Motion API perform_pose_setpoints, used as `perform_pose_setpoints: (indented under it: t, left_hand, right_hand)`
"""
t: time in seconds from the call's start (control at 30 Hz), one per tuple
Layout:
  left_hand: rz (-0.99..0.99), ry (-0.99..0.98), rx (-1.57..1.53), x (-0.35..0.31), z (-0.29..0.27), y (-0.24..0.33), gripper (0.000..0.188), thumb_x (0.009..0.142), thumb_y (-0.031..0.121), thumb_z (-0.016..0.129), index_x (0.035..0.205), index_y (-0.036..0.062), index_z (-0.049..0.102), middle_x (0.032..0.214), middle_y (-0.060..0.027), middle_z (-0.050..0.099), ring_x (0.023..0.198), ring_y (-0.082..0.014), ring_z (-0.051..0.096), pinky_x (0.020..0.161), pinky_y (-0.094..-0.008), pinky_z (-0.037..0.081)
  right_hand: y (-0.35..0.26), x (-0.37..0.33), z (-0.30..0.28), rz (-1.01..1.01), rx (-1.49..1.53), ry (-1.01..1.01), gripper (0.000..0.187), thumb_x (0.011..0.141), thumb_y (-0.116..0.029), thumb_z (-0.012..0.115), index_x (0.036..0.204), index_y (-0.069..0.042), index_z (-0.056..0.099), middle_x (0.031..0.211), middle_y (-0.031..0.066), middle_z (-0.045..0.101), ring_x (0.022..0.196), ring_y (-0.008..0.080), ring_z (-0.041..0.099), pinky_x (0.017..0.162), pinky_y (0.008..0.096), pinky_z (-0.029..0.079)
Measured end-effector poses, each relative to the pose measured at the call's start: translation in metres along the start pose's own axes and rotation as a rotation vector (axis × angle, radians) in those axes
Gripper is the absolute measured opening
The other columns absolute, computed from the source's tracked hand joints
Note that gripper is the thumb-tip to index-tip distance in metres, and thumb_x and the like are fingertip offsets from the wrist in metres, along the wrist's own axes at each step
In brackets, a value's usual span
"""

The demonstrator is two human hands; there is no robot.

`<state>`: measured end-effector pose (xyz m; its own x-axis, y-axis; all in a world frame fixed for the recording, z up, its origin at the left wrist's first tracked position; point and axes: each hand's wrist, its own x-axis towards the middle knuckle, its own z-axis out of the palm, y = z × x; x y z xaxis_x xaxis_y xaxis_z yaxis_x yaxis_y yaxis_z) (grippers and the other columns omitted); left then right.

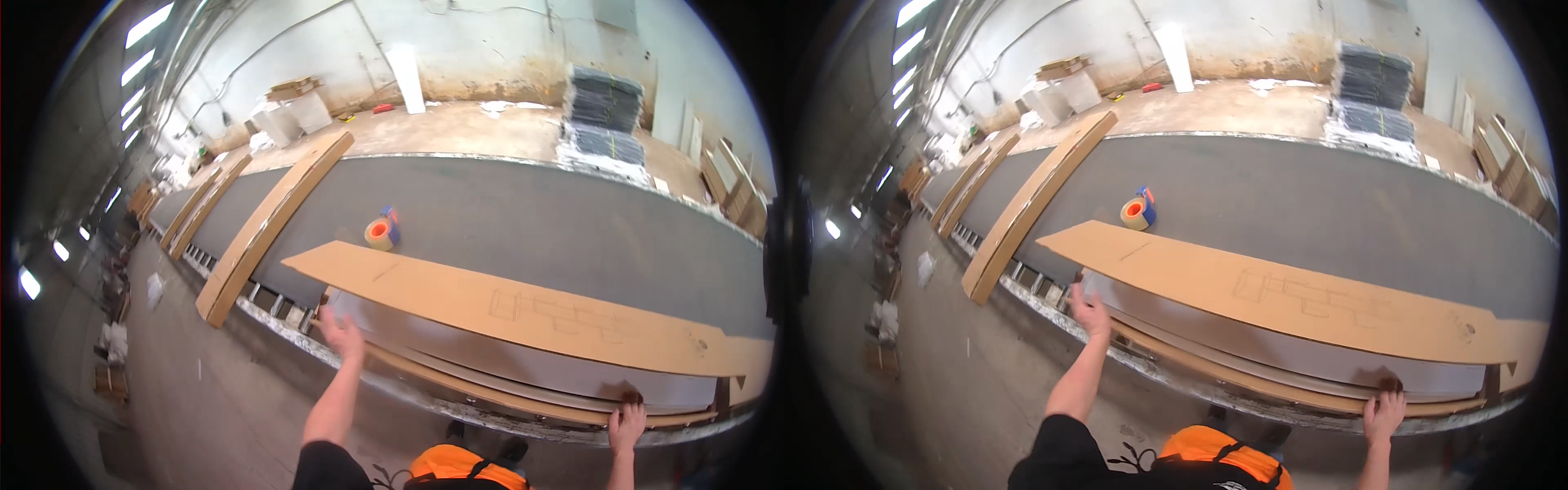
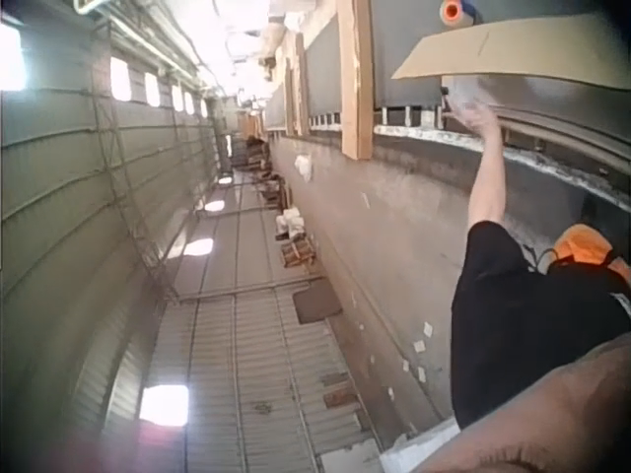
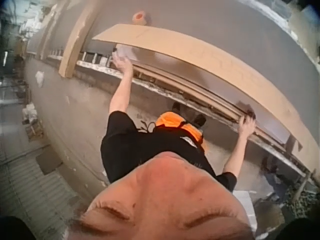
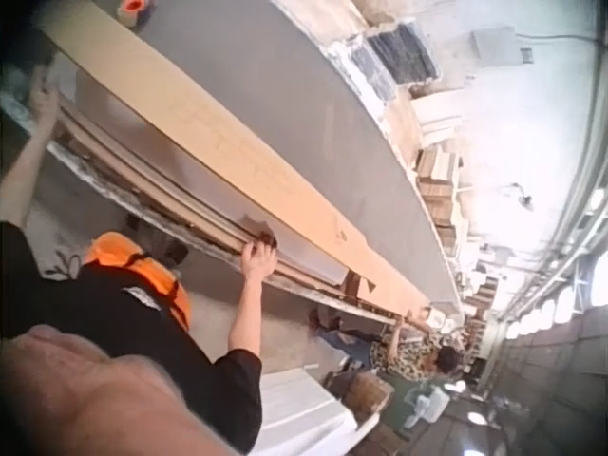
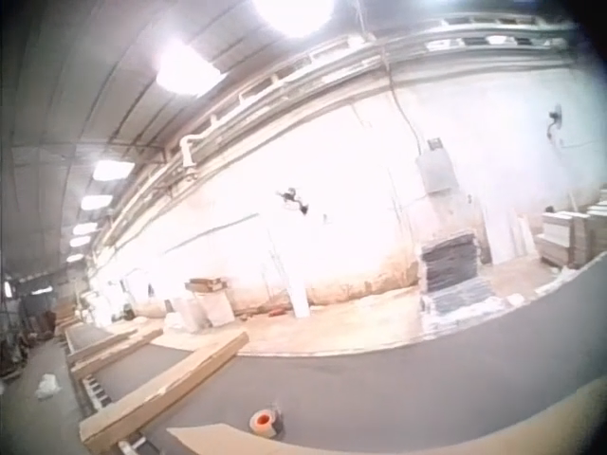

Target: The person uses a tape dispenser to seal long cardboard boxes, inserts foam padding into a box, and pushes the packaged items along a roller conveyor.

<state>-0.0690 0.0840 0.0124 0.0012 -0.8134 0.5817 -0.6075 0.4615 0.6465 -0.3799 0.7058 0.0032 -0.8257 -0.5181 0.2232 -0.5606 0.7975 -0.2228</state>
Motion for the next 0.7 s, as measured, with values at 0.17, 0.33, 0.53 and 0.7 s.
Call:
perform_pose_setpoints:
  t: [0.17,0.33,0.53,0.7]
  left_hand:
    - [0.541,0.158,-0.163,0.167,-0.038,0.143,0.037,0.088,0.012,0.069,0.123,0.0024,0.059,0.112,-0.0134,0.066,0.104,-0.028,0.063,0.092,-0.0383,0.049]
    - [0.642,-0.731,0.308,0.272,0.14,0.187,0.049,0.082,0.037,0.073,0.12,0.0085,0.06,0.106,-0.0141,0.068,0.1,-0.0326,0.064,0.085,-0.0429,0.051]
    - [0.701,-1.256,0.176,0.252,0.246,0.031,0.055,0.085,0.041,0.069,0.125,0.0052,0.06,0.11,-0.0134,0.068,0.104,-0.0323,0.064,0.088,-0.0406,0.051]
    - [0.565,-1.185,0.125,0.207,0.237,0.042,0.054,0.086,0.038,0.068,0.126,0.0024,0.06,0.121,-0.0226,0.064,0.111,-0.0381,0.061,0.098,-0.0454,0.046]
  right_hand:
    - [0.008,-0.008,0.023,0.091,-0.083,-0.014,0.025,0.087,-0.012,0.051,0.105,0.004,0.059,0.122,0.0235,0.058,0.115,0.0434,0.05,0.105,0.0532,0.033]
    - [0.019,-0.028,0.05,0.295,0.024,0.454,0.028,0.089,-0.011,0.049,0.111,0.001,0.061,0.125,0.0198,0.06,0.122,0.0385,0.051,0.11,0.0503,0.033]
    - [-0.082,0.01,0.065,0.65,-0.211,0.436,0.021,0.087,-0.019,0.051,0.096,-0.007,0.065,0.125,0.0168,0.058,0.123,0.0378,0.049,0.11,0.0464,0.037]
    - [-0.085,-0.01,0.051,0.819,-0.163,0.484,0.024,0.095,-0.023,0.053,0.105,-0.007,0.068,0.137,0.0118,0.053,0.136,0.0394,0.037,0.11,0.0451,0.039]
